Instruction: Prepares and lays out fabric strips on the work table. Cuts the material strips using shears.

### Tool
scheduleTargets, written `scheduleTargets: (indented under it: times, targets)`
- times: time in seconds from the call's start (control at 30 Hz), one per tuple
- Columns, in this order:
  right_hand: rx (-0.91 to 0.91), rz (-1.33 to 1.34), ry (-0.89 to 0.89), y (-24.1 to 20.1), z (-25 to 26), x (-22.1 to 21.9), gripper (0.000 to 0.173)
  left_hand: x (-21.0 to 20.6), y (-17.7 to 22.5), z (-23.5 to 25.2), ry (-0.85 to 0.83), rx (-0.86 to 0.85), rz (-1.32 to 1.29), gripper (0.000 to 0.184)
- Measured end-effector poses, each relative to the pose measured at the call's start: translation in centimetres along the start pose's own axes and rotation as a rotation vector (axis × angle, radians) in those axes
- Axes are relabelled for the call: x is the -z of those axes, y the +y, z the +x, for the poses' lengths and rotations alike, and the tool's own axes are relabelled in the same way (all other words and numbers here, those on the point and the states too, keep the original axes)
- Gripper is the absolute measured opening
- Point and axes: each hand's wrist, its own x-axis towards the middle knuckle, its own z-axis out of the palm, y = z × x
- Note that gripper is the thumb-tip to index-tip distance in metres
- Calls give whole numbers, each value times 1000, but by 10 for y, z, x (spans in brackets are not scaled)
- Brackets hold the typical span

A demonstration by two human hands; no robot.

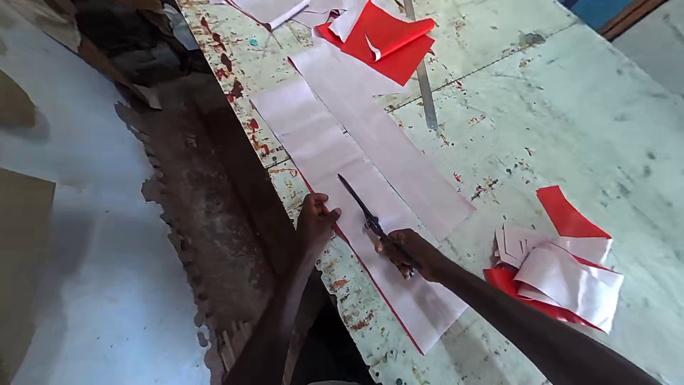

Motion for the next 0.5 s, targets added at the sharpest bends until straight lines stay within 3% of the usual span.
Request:
scheduleTargets:
  times: [0.3, 0.5]
  targets:
    - [36, -49, -88, -40, 21, -2, 45, 5, -7, 0, -31, -73, 21, 42]
    - [64, -17, -19, -32, 31, -7, 41, 4, -8, 2, -26, -52, 9, 40]
